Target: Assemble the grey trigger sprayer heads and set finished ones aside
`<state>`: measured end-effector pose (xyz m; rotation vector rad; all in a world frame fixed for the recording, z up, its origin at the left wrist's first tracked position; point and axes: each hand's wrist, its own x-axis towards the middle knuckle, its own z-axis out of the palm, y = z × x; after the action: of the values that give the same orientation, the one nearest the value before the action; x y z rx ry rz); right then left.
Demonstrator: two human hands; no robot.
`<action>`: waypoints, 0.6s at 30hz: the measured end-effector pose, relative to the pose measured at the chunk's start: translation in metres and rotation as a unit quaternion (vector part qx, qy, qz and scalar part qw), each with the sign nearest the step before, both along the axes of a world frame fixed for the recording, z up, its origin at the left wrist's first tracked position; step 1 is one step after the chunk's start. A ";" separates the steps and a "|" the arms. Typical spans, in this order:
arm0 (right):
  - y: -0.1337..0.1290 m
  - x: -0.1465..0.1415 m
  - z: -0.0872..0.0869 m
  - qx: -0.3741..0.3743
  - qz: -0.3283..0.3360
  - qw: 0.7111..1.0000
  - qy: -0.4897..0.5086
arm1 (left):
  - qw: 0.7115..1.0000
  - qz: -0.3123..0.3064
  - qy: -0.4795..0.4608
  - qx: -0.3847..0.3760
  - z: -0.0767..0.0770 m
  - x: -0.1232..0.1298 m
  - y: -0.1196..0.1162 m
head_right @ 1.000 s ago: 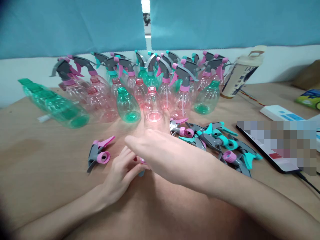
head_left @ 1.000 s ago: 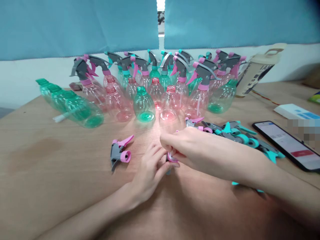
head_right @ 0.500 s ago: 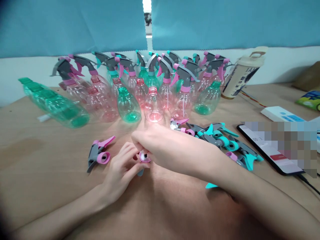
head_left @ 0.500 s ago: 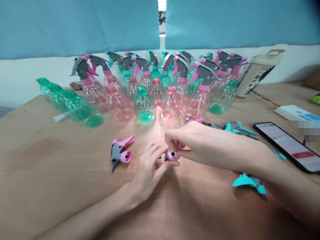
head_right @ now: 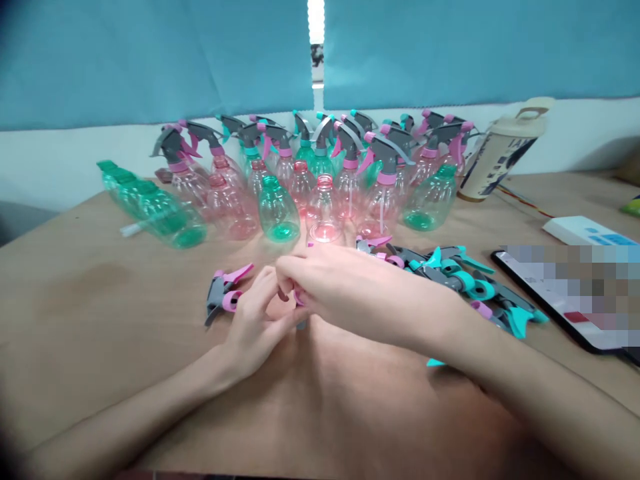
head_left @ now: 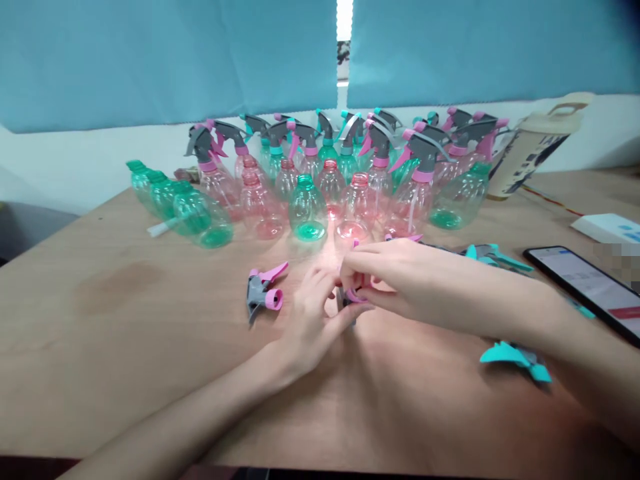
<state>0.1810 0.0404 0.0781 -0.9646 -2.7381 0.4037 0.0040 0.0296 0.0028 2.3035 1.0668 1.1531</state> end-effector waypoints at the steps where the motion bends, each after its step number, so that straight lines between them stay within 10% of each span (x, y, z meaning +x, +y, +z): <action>1: -0.001 0.001 0.003 0.002 -0.006 1.000 0.009 | 1.000 0.003 0.007 0.007 0.003 -0.003 -0.001; 18: -0.013 0.011 -0.014 -0.045 -0.067 0.997 -0.004 | 0.954 -0.061 0.293 -0.010 0.019 -0.096 -0.054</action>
<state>0.1918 0.0275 0.0637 -1.1676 -2.6617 0.5044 -0.0923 -0.0239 0.0214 2.7235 1.0852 0.4034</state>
